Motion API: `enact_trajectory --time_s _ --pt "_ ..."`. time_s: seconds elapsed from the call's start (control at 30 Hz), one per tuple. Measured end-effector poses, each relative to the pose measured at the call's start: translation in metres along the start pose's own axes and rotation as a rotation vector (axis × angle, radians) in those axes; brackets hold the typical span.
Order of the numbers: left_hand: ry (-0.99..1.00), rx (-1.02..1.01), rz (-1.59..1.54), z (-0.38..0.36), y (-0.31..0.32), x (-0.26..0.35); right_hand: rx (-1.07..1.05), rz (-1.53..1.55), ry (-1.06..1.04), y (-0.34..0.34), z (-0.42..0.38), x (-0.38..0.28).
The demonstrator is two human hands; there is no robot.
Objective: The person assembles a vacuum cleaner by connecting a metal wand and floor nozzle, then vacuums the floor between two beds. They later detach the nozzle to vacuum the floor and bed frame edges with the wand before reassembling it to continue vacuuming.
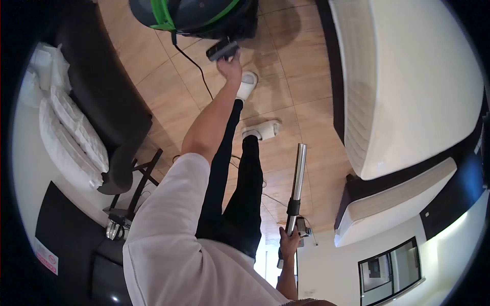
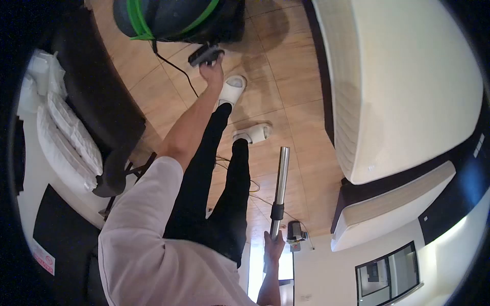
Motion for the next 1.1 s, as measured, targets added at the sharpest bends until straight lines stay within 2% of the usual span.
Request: enact_trajectory --time_s 0.03,0.13,0.2,0.23,0.3,0.33,0.37,0.43,0.47,0.5,0.53,0.57,0.63,0.67,0.73,0.8,0.87,0.93,0.97,1.0,1.03,1.1 --pt "0.072 0.096 -0.150 0.011 0.013 -0.014 -0.010 -0.014 0.008 0.005 0.009 -0.006" --pt "0.044 0.058 -0.086 0.039 0.046 -0.029 -0.064 0.014 0.115 0.010 0.025 -0.021" --pt "0.104 -0.224 0.027 0.058 0.076 -0.041 -0.058 0.030 0.105 0.017 0.049 -0.030" --pt "0.098 -0.224 0.028 0.064 0.080 -0.045 -0.050 0.049 0.095 0.020 0.055 -0.035" --pt "0.104 -0.203 0.273 0.074 0.082 -0.046 -0.058 0.066 0.107 0.019 0.060 -0.046" --pt "0.113 -0.199 -0.270 0.086 0.086 -0.071 -0.065 0.069 0.099 0.017 0.064 -0.054" --pt "0.111 -0.200 -0.273 0.096 0.079 -0.093 -0.070 0.072 0.087 0.017 0.068 -0.060" --pt "0.032 -0.358 0.567 0.102 0.080 -0.085 -0.074 0.073 0.091 0.022 0.076 -0.064" --pt "0.029 -0.360 0.569 0.108 0.078 -0.096 -0.068 0.056 0.083 0.020 0.077 -0.074" --pt "0.095 -0.401 0.330 0.120 0.076 -0.121 -0.063 0.040 0.073 0.019 0.080 -0.084" --pt "0.161 -0.438 0.087 0.123 0.082 -0.116 -0.077 0.028 0.100 0.020 0.082 -0.088" --pt "0.164 -0.443 0.084 0.122 0.084 -0.117 -0.075 0.033 0.099 0.020 0.086 -0.094" --pt "0.265 -0.313 0.798 0.108 0.091 -0.093 -0.059 -0.055 0.044 0.019 0.091 -0.109" --pt "0.271 -0.317 0.790 0.101 0.093 -0.077 -0.041 -0.053 0.004 0.015 0.090 -0.120" --pt "0.050 -0.363 0.653 0.084 0.089 -0.059 -0.050 -0.028 -0.011 0.012 0.086 -0.126" --pt "0.127 -0.205 0.698 0.050 0.057 -0.077 -0.053 0.009 -0.101 0.002 0.079 -0.142" --pt "-0.423 -0.670 0.629 -0.013 0.054 -0.004 -0.156 0.130 -0.151 -0.008 0.072 -0.157" --pt "-1.014 -0.744 0.267 -0.095 0.033 0.052 -0.194 0.286 -0.222 -0.029 0.055 -0.182" --pt "-1.214 -0.761 0.116 -0.128 0.028 0.089 -0.231 0.231 -0.249 -0.037 0.049 -0.189" --pt "-1.393 -0.769 -0.041 -0.150 0.028 0.126 -0.314 0.309 -0.241 -0.045 0.038 -0.202" --pt "-1.472 -0.751 -0.161 -0.165 0.023 0.145 -0.379 0.343 -0.262 -0.046 0.029 -0.203" --pt "-1.453 -0.701 -0.325 -0.174 0.039 0.220 -0.582 0.556 -0.394 -0.035 0.006 -0.198"
Point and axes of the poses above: each hand's wrist, its own z-axis towards the middle knuckle, its own y-axis out of the palm, x = y × z, the point moved 4 cm from there along z, towards the middle knuckle, and after that the axes turned 15 degrees about -z, right-handed, at the moved point
